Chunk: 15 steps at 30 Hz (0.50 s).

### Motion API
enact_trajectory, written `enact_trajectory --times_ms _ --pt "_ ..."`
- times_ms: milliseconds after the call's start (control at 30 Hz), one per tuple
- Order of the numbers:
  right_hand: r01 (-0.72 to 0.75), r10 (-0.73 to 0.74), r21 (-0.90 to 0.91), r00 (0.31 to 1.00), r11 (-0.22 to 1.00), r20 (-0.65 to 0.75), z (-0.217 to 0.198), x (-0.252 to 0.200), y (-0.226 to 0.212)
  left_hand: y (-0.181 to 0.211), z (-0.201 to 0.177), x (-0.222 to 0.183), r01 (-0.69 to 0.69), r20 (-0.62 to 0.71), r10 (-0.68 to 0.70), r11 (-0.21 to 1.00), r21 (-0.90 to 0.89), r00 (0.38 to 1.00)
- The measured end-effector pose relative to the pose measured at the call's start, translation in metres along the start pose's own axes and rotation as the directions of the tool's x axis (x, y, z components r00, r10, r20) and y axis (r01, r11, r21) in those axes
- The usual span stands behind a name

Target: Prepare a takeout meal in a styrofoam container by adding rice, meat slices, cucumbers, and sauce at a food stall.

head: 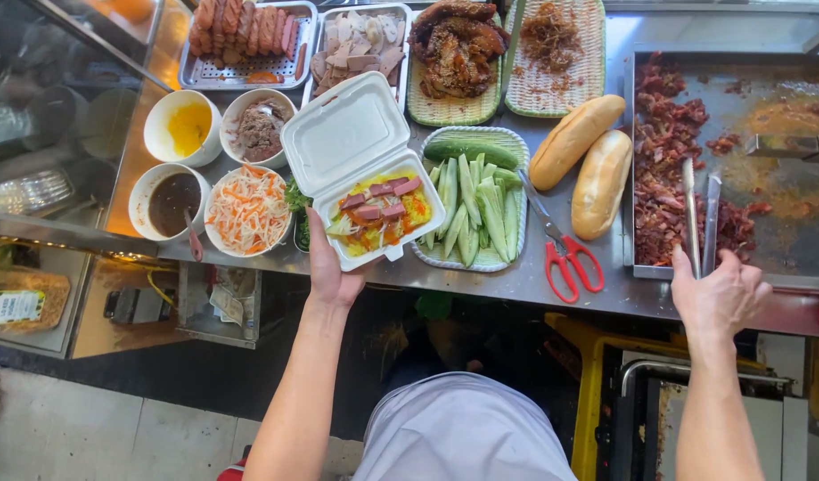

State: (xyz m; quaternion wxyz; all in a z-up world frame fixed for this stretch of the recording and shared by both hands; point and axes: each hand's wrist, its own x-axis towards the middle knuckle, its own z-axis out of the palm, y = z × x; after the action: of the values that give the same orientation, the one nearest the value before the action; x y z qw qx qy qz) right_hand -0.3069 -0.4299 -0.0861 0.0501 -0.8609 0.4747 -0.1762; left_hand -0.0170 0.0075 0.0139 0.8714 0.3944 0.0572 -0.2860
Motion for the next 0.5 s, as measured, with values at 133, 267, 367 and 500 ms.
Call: enact_trajectory --times_ms 133,267,367,500 --pt "0.087 -0.083 0.035 0.993 0.996 -0.086 0.048 0.003 0.061 0.004 -0.012 0.010 -0.024 0.049 0.026 0.998 -0.053 0.998" --pt "0.077 -0.073 0.128 0.997 0.989 -0.035 -0.003 -0.003 0.007 0.016 -0.023 0.025 0.003 0.085 0.007 0.993 -0.117 0.996" --pt "0.204 -0.222 0.289 0.974 0.935 0.031 -0.063 -0.009 -0.118 0.028 -0.032 0.039 0.019 0.109 -0.006 0.993 -0.120 0.994" --pt "0.380 -0.397 0.204 0.916 0.902 0.053 -0.037 -0.001 -0.244 0.047 -0.046 0.057 0.010 0.124 0.004 0.994 -0.112 0.992"
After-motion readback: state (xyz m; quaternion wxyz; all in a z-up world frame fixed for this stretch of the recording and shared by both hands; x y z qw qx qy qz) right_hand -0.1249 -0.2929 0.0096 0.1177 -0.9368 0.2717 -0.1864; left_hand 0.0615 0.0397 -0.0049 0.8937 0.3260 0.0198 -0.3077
